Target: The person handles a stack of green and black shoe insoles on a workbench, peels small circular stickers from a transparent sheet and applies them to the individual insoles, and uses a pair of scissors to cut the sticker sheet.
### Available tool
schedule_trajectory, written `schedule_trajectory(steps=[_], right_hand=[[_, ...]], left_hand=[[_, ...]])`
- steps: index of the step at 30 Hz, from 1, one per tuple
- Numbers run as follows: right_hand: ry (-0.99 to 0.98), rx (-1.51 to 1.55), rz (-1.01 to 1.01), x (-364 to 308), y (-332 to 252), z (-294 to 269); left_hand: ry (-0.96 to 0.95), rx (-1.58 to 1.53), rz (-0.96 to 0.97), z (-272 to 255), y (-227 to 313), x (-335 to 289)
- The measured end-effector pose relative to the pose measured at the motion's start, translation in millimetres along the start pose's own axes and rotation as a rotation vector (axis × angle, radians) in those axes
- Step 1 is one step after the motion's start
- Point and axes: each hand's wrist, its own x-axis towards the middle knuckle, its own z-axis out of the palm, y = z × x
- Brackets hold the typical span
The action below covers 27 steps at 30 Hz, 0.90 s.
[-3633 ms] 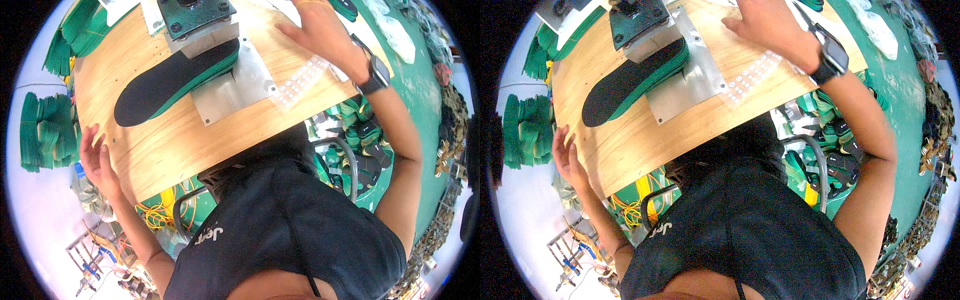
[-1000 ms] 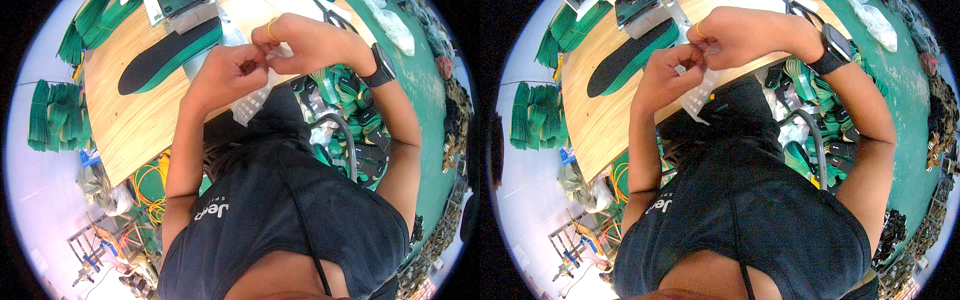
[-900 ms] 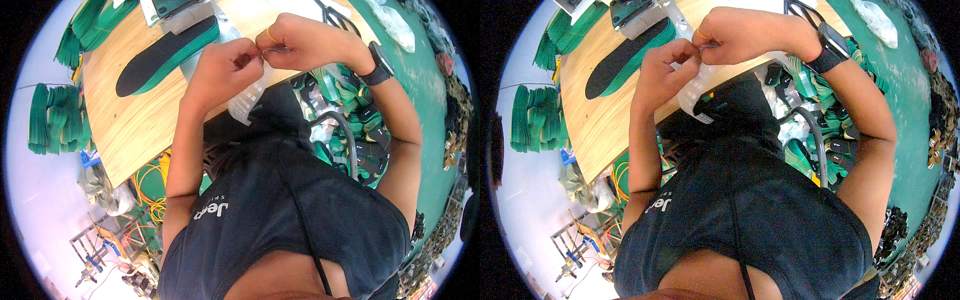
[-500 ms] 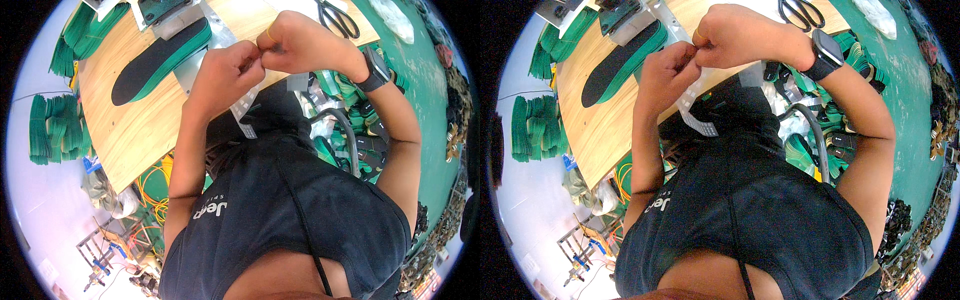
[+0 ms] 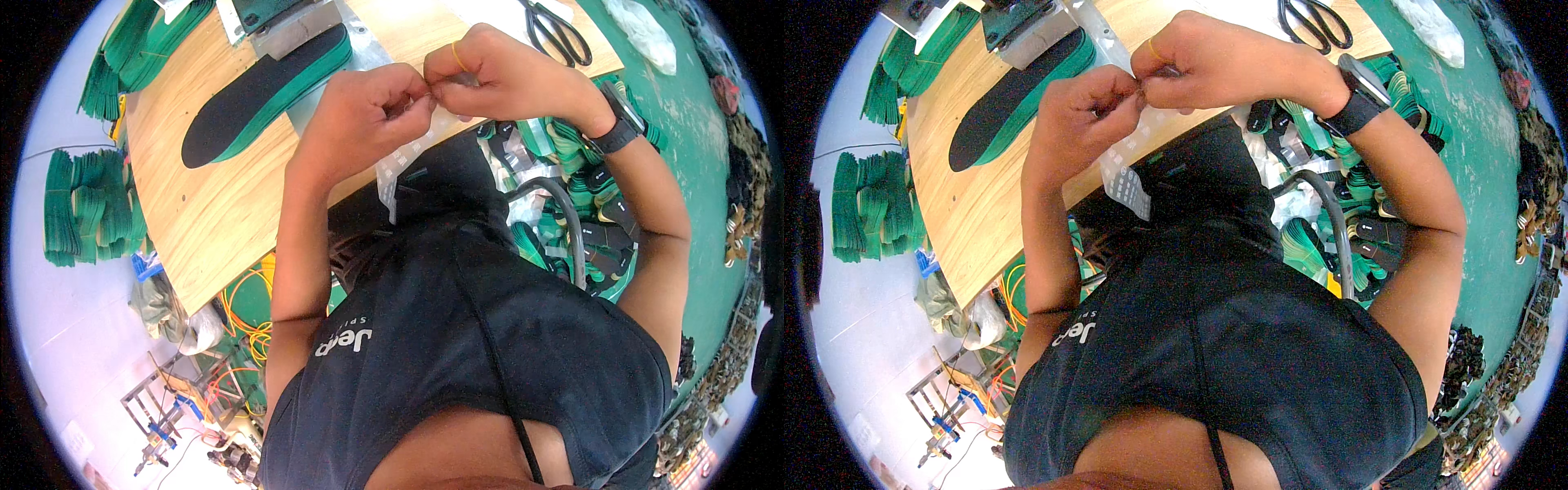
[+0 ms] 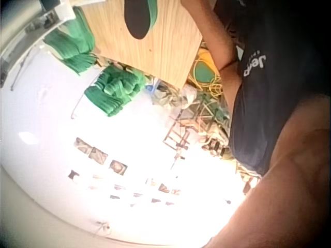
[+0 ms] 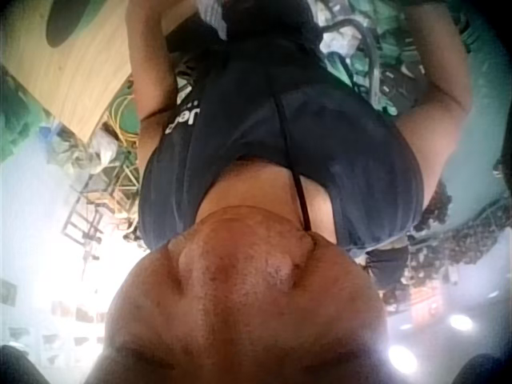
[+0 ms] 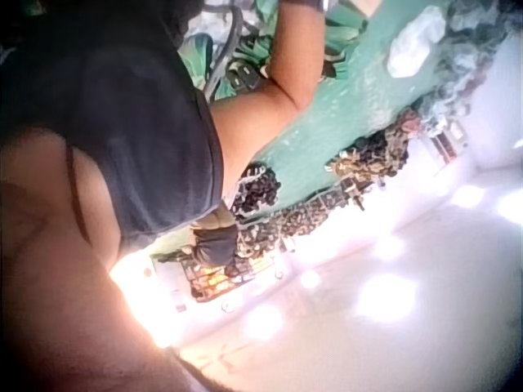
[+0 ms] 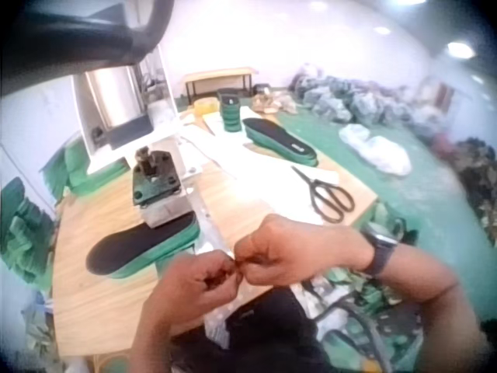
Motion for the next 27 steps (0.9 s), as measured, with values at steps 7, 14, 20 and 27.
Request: schedule_trajectory(steps=[7,14,20,27], right_hand=[[0.044,-0.108,0.012,-5,-4,7],[0.288,-0.551,-0.123,-41,54,-4],[0.514,-0.57,0.577,-102,123,-58],[0.484,-0.331,0.758,-92,115,-68]], left_hand=[[-0.013,0.031,0.022,-3,5,-3],[-0.045,-0.047,-0.089,7,-1,-2],[0.025,-0.494,-0.294,19,-20,5],[0.191,-0.681,-0.342,29,-10,12]])
